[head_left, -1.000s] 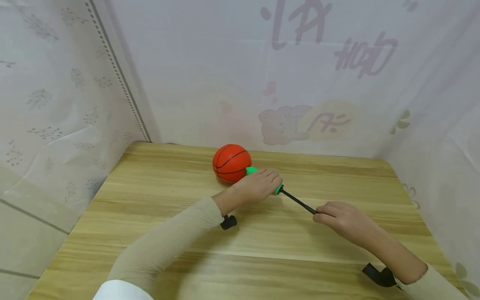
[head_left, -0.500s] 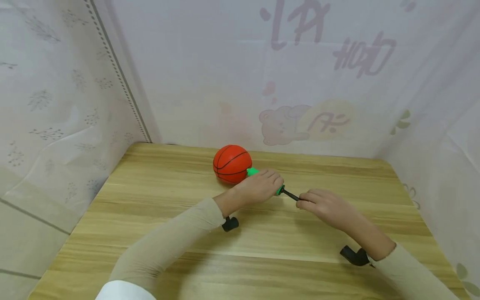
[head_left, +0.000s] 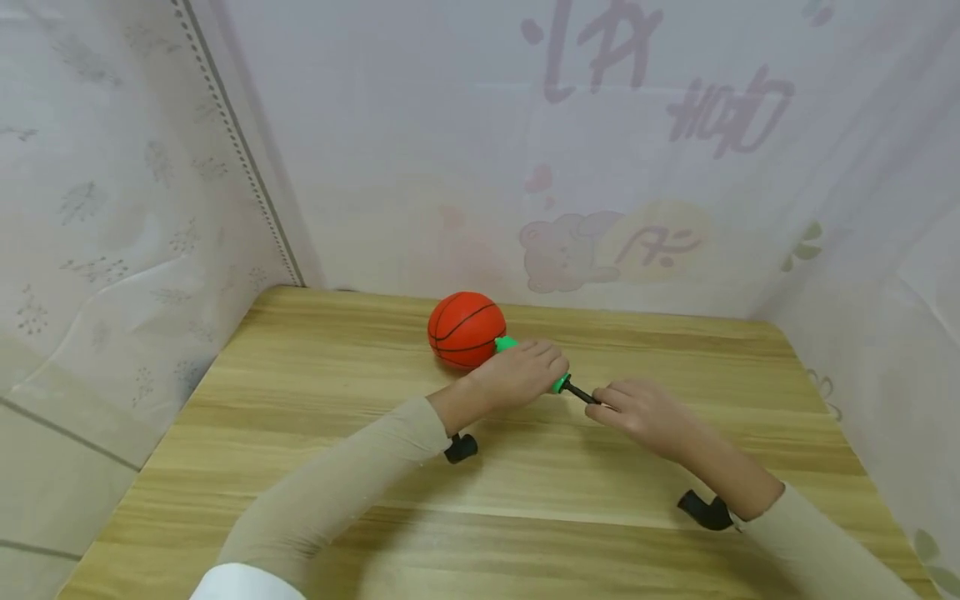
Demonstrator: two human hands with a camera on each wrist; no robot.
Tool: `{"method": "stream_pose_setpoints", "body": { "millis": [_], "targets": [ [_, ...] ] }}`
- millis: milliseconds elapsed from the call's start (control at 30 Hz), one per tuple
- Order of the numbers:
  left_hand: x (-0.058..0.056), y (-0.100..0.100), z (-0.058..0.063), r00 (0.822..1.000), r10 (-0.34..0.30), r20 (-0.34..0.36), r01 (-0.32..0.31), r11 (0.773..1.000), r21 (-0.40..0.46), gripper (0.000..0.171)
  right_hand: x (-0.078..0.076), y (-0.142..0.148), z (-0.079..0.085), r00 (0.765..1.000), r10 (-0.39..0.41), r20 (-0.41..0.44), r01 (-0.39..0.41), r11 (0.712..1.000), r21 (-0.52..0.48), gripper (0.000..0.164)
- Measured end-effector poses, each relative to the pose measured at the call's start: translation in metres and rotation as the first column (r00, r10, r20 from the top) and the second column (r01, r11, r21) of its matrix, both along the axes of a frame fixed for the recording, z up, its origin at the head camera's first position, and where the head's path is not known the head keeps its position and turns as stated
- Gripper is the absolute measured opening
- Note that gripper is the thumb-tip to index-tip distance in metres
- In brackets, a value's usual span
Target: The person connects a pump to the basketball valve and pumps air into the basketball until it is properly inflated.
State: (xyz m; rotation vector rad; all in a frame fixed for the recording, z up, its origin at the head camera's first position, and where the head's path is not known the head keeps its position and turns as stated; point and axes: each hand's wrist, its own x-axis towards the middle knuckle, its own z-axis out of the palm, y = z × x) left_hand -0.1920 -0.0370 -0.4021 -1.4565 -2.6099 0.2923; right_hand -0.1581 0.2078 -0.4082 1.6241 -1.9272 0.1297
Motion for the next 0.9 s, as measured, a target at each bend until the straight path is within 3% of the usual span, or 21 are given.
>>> {"method": "stream_pose_setpoints", "body": {
  "millis": [267, 467, 900],
  "targets": [
    [-0.001, -0.002, -0.003, 1.0, -0.015, -0.02, 0.014, 0.999, -0.031, 0.024, 0.032, 0.034, 0.004, 0.999, -0.034, 0.018, 0.032, 0.997, 0.076, 0.041],
    [0.0, -0.001, -0.001, 1.0, -0.019, -0.018, 0.018, 0.999, -0.032, 0.019, 0.041, 0.047, 0.006, 0.999, -0.033, 0.024, 0.031, 0.997, 0.066, 0.043],
    [0.001, 0.0, 0.002, 1.0, -0.003, -0.024, 0.002, 0.999, -0.04, 0.024, 0.002, -0.004, 0.011, 0.999, -0.028, 0.019, 0.026, 0.996, 0.084, 0.045]
  ]
}}
